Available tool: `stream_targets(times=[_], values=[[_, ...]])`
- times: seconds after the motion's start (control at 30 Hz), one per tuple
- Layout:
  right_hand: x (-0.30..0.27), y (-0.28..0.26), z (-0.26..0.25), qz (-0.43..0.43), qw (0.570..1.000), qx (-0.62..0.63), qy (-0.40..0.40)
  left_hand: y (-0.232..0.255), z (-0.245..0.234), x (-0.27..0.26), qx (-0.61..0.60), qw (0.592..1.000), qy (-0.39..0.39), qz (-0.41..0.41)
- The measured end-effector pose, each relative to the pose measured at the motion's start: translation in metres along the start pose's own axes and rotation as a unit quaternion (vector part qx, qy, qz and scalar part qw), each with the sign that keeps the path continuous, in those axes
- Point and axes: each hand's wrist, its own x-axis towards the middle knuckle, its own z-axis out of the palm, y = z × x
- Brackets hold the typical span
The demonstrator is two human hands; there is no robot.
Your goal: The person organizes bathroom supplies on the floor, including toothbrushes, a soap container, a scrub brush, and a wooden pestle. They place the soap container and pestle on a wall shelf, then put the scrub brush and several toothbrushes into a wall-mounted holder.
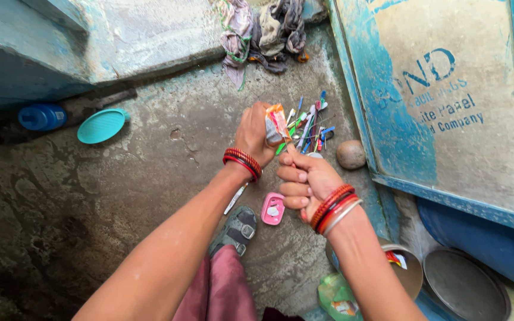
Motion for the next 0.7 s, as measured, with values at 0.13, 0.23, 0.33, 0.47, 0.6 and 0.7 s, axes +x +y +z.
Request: stream_targets(times=[0.13,0.23,0.33,0.47,0.6,0.7], values=[[0.008,0.005,-0.002,-0.006,0.998,0.064,0.013,-0.012,0.002,0.01,0.013,1.0,-0.026,0.01],[0.013,0.008,0.001,-0.008,0.993,0.115,0.009,-0.019,0.001,0.015,0.035,0.999,-0.034,-0.008],[0.016,0.007,0.001,-0.023,0.998,0.05,0.016,-0.018,0.0,0.01,0.027,0.999,-0.028,-0.028],[0.022,0.006,-0.002,-0.071,0.981,-0.115,0.141,-0.014,-0.001,-0.005,-0.028,0.992,-0.095,-0.081],[0.027,0.014,-0.002,-0.124,0.916,-0.268,0.273,-0.017,0.001,-0.004,-0.049,0.976,-0.166,-0.132],[0.03,0.02,0.001,-0.158,0.898,-0.28,0.302,-0.016,0.006,-0.001,0.032,0.943,-0.244,-0.224]])
